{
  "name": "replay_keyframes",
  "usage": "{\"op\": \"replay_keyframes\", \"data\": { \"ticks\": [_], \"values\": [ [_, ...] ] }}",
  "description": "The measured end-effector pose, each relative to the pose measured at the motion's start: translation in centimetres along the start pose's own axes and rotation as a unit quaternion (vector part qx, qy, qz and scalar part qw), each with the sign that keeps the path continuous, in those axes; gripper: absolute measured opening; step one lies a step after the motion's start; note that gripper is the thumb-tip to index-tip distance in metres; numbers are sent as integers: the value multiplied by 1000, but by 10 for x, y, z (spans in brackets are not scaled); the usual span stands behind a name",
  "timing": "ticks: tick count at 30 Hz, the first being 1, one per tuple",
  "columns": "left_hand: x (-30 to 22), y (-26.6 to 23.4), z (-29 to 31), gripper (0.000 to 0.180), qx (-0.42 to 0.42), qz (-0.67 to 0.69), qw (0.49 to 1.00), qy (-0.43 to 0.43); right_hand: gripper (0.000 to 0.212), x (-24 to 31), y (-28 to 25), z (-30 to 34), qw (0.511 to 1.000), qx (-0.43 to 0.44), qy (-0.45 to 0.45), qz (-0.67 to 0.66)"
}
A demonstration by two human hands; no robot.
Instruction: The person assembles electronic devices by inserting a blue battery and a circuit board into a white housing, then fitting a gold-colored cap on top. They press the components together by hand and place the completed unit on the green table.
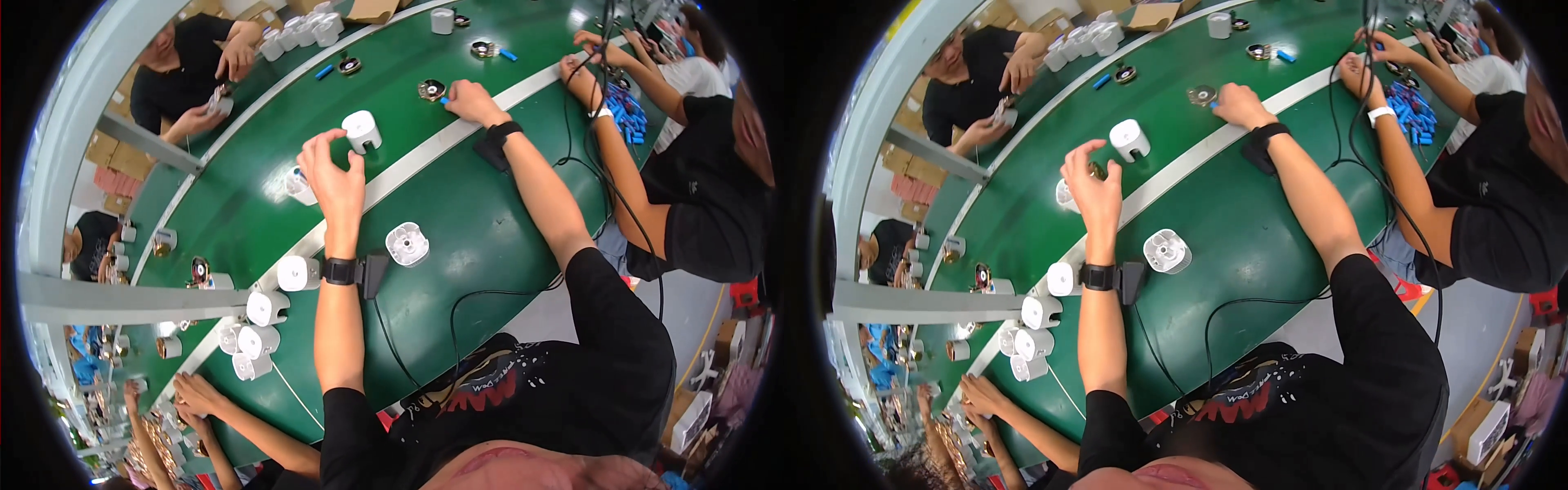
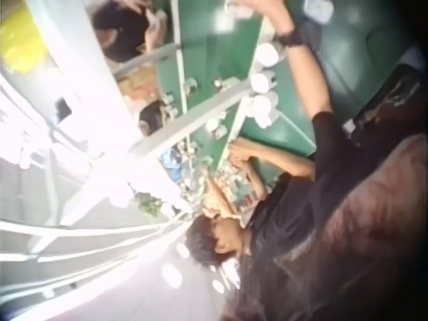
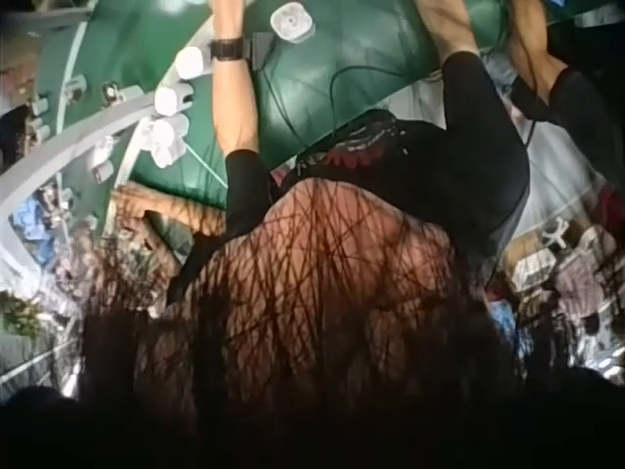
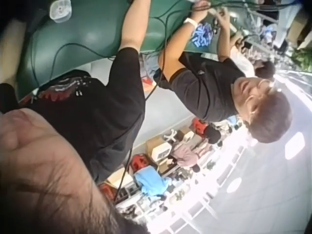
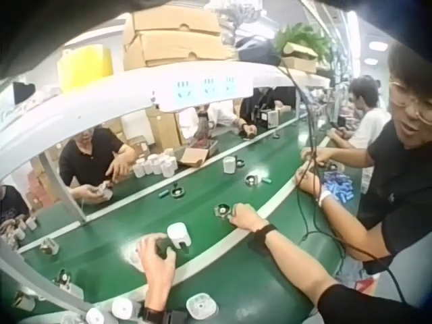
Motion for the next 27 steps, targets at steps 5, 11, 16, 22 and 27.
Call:
{"op": "replay_keyframes", "data": {
  "ticks": [5,11,16,22,27],
  "values": [
    [-22,45,-22,51,115,-110,983,96,18,8,5,28,926,149,111,-328],
    [7,82,-23,55,136,-269,948,98,13,65,-4,59,464,273,231,-811],
    [17,76,-24,59,150,-292,938,113,7,100,-18,71,370,241,180,-879],
    [2,18,-13,59,101,-180,978,-12,7,104,-2,70,438,163,138,-873],
    [23,-12,23,66,56,157,966,-198,4,128,-22,89,541,105,140,-823]
  ]
}}
Point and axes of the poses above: each hand's wrist, its own z-axis away from the middle knuckle, its own y-axis out of the palm, x = y × z, the point moved 7 cm from there along -z, towards the middle knuckle, and after that the axes turned 7 degrees about -x, right-handed, at the moved point
